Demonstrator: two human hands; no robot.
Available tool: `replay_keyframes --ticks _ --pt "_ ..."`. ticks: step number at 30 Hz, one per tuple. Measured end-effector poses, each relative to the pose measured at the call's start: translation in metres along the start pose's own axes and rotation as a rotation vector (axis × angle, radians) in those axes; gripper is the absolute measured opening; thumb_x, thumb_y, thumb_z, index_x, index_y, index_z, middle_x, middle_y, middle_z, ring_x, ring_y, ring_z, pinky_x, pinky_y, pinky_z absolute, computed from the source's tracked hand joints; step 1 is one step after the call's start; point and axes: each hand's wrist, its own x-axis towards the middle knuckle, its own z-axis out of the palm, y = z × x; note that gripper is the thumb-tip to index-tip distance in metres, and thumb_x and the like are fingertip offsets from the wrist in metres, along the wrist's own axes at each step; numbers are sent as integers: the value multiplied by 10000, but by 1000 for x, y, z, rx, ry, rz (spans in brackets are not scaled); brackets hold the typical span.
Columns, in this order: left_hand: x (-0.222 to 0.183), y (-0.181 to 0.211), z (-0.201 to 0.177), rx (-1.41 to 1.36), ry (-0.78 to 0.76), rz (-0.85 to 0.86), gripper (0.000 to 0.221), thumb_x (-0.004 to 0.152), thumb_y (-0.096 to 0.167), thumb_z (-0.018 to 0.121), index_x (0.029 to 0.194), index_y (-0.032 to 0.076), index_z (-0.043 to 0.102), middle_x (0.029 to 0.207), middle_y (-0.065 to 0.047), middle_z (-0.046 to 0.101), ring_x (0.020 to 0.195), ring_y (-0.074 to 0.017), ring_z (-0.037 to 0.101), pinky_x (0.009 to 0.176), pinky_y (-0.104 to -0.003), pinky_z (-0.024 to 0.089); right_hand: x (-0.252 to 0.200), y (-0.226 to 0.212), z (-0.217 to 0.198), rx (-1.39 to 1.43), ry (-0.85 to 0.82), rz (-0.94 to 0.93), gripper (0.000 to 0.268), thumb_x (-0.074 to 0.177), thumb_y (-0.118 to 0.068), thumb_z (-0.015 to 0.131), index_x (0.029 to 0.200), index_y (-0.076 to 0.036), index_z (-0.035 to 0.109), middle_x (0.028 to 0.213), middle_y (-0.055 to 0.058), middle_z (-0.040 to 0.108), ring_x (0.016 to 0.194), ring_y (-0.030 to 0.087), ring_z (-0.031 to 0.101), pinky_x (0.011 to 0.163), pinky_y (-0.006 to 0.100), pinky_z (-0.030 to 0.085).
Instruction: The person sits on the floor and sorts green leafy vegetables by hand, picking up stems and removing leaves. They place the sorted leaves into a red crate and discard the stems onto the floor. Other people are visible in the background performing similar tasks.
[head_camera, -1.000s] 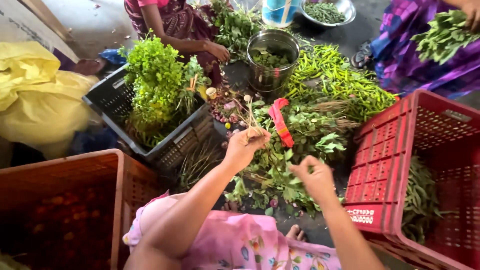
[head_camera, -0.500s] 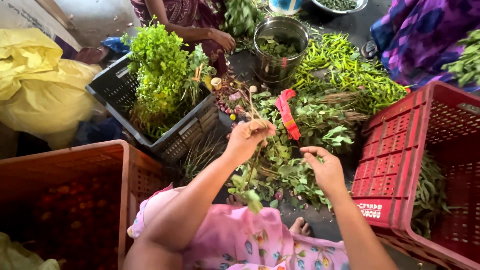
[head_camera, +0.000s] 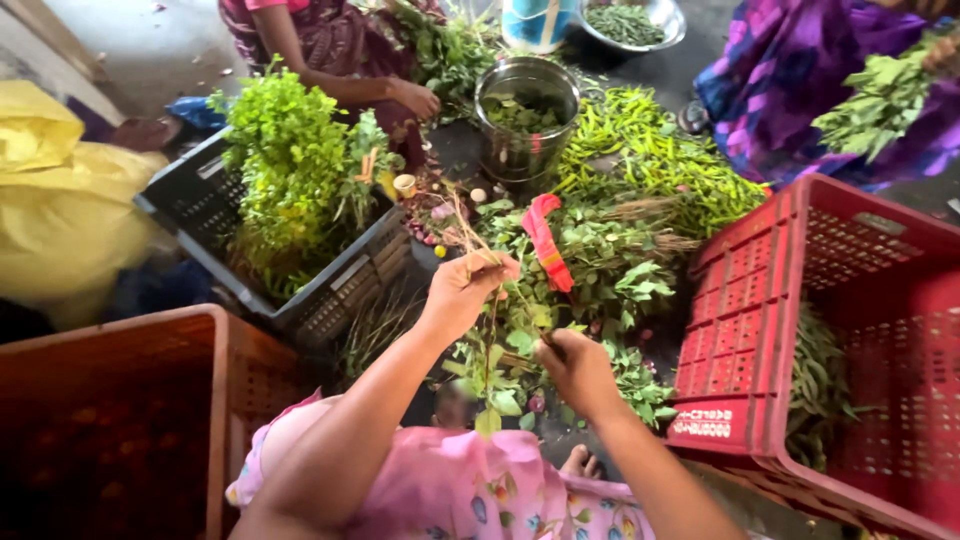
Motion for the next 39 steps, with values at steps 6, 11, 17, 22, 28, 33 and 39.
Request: replay_keyframes --ticks 6,11,17,22,28,33,39 --pt "14 -8 -19 -49 77 -10 55 1002 30 645 1009 20 699 1058 -13 718 928 -94 665 715 -279 563 4 17 -1 375 -104 -91 302 895 -89 568 1115 -39 769 1019 96 777 945 181 732 853 303 540" --pt "20 -1 -36 -77 211 -46 71 1005 38 647 1023 29 714 1009 -22 705 927 -109 673 722 -278 569 2 27 5 506 -84 -134 431 857 -32 512 1233 -49 721 1097 67 761 1009 136 693 905 278 496" --pt "22 12 -43 -132 243 -43 97 975 15 664 1046 34 727 990 -32 722 938 -117 704 693 -277 553 9 47 -3 694 30 55 184 983 -56 558 1043 -54 732 860 36 681 796 107 568 742 265 450" --pt "23 0 -40 -83 224 -35 100 968 27 662 1035 30 737 964 -38 736 910 -123 706 682 -278 576 14 50 6 540 196 -18 234 974 -145 764 883 -6 599 814 37 576 786 79 476 690 250 429" --pt "15 -10 -12 -75 134 -20 121 962 38 705 1074 28 749 952 -33 742 846 -98 675 713 -261 567 4 31 30 529 22 -18 363 816 -158 768 1148 -39 682 949 19 696 807 84 604 714 263 503" --pt "20 -6 -17 -66 114 1 126 959 41 702 1075 23 748 955 -19 742 869 -86 686 713 -269 569 21 31 41 473 36 15 186 901 -181 762 1004 -26 762 888 80 695 825 151 624 740 319 514" --pt "20 0 -30 -6 257 33 117 945 76 708 1045 35 754 929 -29 758 806 -79 685 690 -260 568 16 55 30 472 59 -109 168 877 -135 710 980 -8 748 1025 20 610 934 157 626 788 284 498"
